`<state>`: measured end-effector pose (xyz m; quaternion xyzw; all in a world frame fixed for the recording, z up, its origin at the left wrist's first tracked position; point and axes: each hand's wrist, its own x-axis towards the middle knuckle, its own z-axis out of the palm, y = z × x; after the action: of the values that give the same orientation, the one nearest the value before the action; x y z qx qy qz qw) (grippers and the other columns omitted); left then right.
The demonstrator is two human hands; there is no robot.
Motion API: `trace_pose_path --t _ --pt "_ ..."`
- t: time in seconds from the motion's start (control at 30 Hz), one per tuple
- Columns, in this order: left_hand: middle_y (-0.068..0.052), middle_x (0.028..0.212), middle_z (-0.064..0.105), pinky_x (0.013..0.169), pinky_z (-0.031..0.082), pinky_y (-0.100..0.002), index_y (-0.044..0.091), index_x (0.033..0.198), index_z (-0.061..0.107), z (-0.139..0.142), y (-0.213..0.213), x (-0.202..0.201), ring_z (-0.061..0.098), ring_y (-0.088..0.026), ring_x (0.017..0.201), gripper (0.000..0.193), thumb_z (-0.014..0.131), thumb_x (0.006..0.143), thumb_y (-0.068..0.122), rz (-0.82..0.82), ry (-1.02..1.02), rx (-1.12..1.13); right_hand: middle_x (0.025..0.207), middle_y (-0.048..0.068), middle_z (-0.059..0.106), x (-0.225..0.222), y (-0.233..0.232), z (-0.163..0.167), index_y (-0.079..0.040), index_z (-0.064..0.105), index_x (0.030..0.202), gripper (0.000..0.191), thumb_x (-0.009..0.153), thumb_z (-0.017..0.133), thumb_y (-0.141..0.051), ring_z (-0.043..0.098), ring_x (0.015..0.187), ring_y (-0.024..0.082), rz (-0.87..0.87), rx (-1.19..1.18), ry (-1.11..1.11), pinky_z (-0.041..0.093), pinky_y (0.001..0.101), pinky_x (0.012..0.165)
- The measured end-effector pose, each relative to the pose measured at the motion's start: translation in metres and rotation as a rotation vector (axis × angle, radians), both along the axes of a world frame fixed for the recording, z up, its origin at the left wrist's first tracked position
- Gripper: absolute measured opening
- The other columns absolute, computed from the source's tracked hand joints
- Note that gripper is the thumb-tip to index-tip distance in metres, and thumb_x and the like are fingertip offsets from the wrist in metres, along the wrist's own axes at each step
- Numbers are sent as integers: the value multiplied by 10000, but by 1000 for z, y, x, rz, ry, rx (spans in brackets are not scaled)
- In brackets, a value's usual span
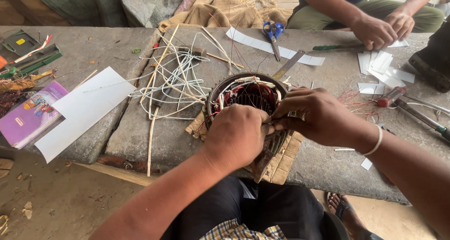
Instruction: The person removes old copper windings from an electric motor stator, pulling wire out of the slots by hand and cutting it with pliers and scissors, setting the scrap wire on the workbench. Near the end the person picks up a smartphone and uses it.
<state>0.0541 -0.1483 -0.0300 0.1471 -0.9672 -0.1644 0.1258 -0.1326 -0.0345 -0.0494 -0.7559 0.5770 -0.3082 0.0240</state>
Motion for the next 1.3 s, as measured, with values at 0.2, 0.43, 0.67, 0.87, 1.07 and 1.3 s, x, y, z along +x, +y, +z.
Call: trace_pose_path --t 0.2,0.43,0.67,0.87,1.07,1.3 --pt "-129 865 777 814 574 -396 70 966 795 -6 -12 -2 756 -265 799 175 707 899 205 -68 57 193 871 46 764 -2 6 -12 -80 744 917 148 847 787 -203 733 849 196 -7 -95 -103 587 364 766" --pt "-126 970 777 834 601 -377 35 1001 774 -16 -8 4 769 -245 851 172 704 924 172 -124 202 242 877 22 731 2 7 -26 -69 716 921 112 886 782 -153 676 835 175 23 -164 -234 549 335 790" --pt "-169 859 761 780 586 -412 -1 971 783 -21 -1 17 739 -313 812 148 737 895 118 -97 306 20 833 39 700 5 7 -29 -70 717 889 122 852 806 -146 622 754 191 -98 -120 -270 514 335 694" --pt "-172 839 747 756 594 -395 -14 959 773 -20 5 3 747 -300 796 144 706 898 98 -135 379 32 866 34 707 0 12 -29 -69 703 914 117 876 791 -138 641 834 188 -6 -202 -231 531 342 757" --pt "-148 684 684 620 568 -376 14 742 717 -26 24 -9 664 -232 651 284 641 1004 95 -73 202 -414 864 52 708 -6 11 -32 -55 703 910 127 855 794 -124 646 829 213 -45 -197 -207 541 348 755" --pt "-138 738 713 632 570 -354 22 885 756 -25 3 -5 686 -229 652 162 683 954 149 -120 268 -11 908 63 732 -5 12 -36 -55 721 937 116 879 793 -125 666 886 227 -29 -263 -214 542 366 820"
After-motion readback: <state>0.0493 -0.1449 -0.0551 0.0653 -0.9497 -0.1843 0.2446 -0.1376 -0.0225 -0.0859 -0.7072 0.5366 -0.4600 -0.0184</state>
